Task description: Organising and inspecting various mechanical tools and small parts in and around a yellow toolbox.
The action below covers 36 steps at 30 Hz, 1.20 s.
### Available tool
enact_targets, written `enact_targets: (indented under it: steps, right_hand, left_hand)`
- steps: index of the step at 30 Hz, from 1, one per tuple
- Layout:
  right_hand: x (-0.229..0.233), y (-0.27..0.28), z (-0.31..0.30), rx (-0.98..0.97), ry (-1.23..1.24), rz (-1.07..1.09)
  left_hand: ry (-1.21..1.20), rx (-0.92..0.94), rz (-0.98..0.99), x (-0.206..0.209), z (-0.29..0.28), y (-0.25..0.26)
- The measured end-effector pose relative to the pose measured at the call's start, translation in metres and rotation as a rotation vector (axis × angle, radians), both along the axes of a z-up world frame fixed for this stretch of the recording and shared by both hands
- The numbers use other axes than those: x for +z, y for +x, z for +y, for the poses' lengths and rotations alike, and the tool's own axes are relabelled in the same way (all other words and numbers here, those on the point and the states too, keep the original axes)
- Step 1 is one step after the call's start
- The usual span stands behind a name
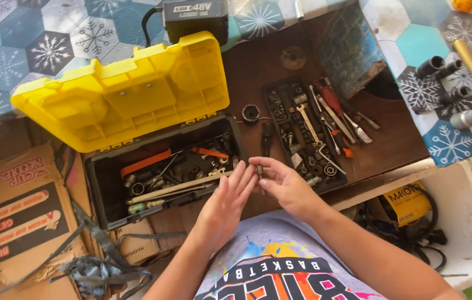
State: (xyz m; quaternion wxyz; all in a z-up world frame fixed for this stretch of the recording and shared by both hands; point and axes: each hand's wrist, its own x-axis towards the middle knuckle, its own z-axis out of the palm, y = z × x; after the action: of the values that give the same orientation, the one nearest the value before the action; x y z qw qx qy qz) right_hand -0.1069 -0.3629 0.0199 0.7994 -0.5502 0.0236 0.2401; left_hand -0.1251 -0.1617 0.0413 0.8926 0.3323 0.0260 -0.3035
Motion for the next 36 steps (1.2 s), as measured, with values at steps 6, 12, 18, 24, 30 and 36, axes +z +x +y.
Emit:
enact_targets:
  steps: [6,12,18,24,30,36]
  right_hand:
    - [0.020,0.017,-0.072,-0.350,-0.321,-0.147]
    - [0.054,0.028,-0.190,-0.793,-1.699,-0.692]
    - [0.062,0.024,-0.194,-0.930,-1.853,-0.951]
    - [0.054,-0.001,-0.074,-0.689,-1.407,-0.880]
    - [0.064,0.032,0.056,0.121,-1.039,-0.883]
    - [-0.044,0.130,0.128,0.884,-1.595,-0.446]
  left_hand:
    - [0.797,-0.113,-0.454,0.046,0.014,0.010]
    - [1.085,-0.018,-0.532,0.027,0.036,0.010]
    - [1.178,0.001,-0.600,0.039,0.038,0.015]
    - [1.602,0.109,-0.895,0.037,0.077,0.038]
    - [1.937,-0.083,-0.848,0.008,0.147,0.053]
    - [1.551,-0.320,-0.980,-0.011,0.127,0.100]
